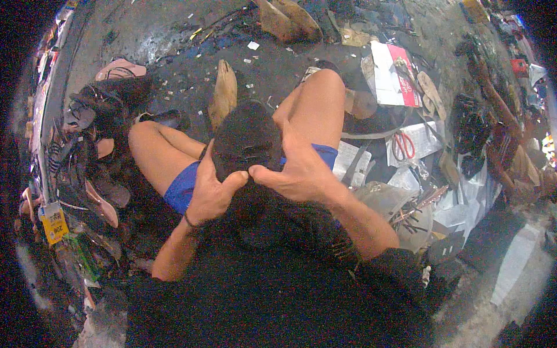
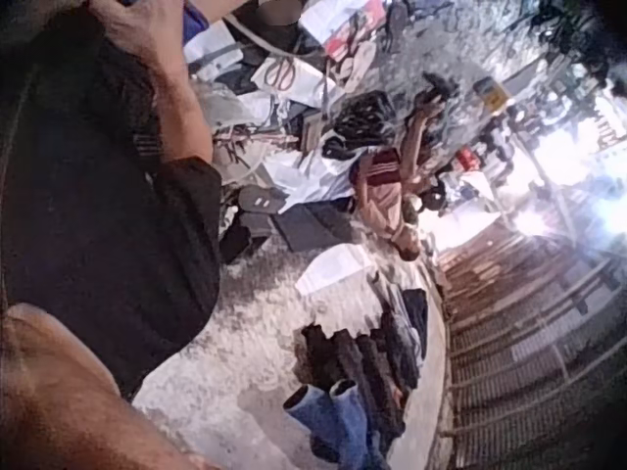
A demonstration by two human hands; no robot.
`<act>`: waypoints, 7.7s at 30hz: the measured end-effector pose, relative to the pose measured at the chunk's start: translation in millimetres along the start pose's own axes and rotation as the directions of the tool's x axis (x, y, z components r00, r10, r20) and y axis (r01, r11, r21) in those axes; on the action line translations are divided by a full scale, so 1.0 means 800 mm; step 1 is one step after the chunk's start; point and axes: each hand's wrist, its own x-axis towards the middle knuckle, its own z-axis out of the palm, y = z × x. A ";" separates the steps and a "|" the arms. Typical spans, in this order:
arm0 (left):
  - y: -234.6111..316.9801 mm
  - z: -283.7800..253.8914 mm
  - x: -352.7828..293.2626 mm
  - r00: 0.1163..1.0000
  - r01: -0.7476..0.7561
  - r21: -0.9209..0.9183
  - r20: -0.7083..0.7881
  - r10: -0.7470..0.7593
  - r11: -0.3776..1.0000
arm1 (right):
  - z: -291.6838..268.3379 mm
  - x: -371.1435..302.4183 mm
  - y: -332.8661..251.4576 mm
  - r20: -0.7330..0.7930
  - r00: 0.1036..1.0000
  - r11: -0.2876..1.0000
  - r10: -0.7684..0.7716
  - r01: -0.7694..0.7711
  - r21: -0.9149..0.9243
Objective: The person sits on the floor and repeatedly handles a black strappy sandal on a wooden shoe last, pressing and adjusting the straps. They then use a brush to apply a substance from a yellow container to the sole of a black shoe, repeating the brushing motion across the sole surface.
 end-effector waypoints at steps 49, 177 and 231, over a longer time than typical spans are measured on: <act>0.111 -0.504 -0.172 -0.227 -0.182 0.652 -0.756 0.614 0.736 | -0.018 0.217 0.108 -0.489 0.871 0.918 0.051 -0.234 -0.320; 0.063 -0.125 0.020 0.987 0.080 -0.101 0.147 -0.065 0.992 | 0.103 0.067 0.020 0.296 0.947 0.471 0.124 -0.318 0.823; 0.039 -0.107 0.011 0.964 0.256 -0.678 0.233 -0.128 0.689 | 0.047 0.132 -0.097 0.388 0.921 0.958 0.035 0.079 -0.274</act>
